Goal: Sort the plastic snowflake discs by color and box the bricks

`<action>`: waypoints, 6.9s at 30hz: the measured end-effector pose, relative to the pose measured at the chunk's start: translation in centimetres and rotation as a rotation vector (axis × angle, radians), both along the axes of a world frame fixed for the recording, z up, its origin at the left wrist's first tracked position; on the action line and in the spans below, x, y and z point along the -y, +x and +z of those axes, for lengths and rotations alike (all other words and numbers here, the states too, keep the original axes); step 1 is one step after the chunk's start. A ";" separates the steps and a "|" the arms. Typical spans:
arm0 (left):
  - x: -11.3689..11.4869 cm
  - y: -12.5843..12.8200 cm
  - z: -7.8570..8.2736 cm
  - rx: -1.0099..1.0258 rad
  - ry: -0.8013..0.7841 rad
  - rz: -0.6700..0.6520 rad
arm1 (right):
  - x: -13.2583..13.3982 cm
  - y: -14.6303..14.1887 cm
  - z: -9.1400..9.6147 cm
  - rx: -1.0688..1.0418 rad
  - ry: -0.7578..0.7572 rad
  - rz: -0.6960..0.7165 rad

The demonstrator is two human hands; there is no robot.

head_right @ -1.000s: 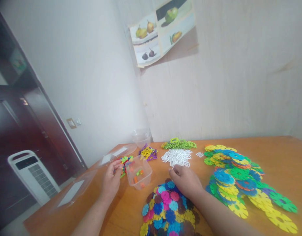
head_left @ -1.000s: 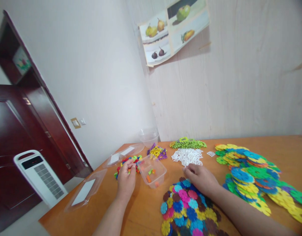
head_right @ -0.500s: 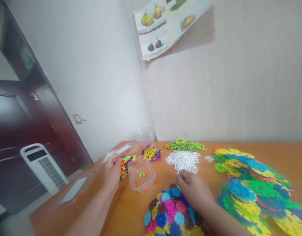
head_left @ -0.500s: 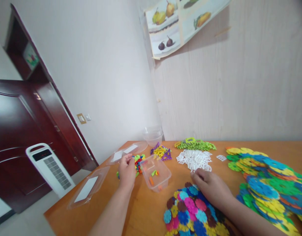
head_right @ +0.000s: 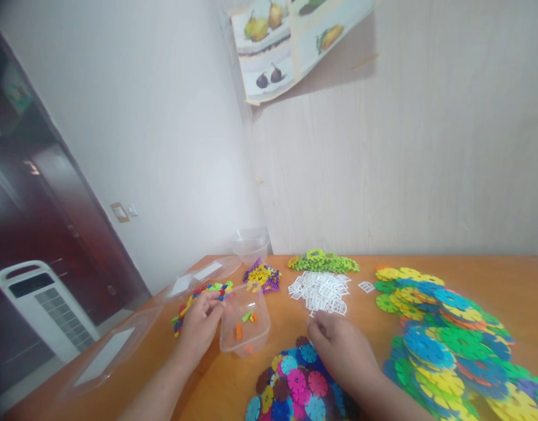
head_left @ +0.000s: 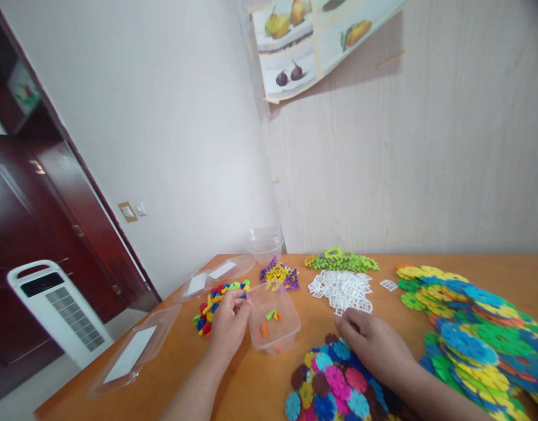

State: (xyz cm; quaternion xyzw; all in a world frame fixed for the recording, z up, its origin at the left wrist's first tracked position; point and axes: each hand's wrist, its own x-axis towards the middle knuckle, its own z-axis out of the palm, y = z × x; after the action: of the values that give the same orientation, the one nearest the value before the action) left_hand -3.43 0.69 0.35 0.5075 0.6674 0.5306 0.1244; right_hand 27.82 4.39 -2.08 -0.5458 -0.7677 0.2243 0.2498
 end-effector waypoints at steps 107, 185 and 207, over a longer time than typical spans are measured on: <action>0.4 -2.0 -0.1 -1.132 -0.256 0.078 | 0.0 0.0 0.2 0.032 -0.003 -0.025; 1.3 -3.2 1.0 -0.995 -0.313 0.062 | 0.0 0.1 0.0 0.047 -0.019 -0.005; 1.4 -3.4 0.5 -1.006 -0.391 -0.077 | -0.2 0.0 0.0 0.059 -0.019 -0.003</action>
State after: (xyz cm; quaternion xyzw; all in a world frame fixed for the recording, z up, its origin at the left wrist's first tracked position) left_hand -6.86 -0.68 0.84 0.6904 0.7118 0.0830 -0.0990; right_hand 27.84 4.60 -2.04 -0.5557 -0.7717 0.2149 0.2224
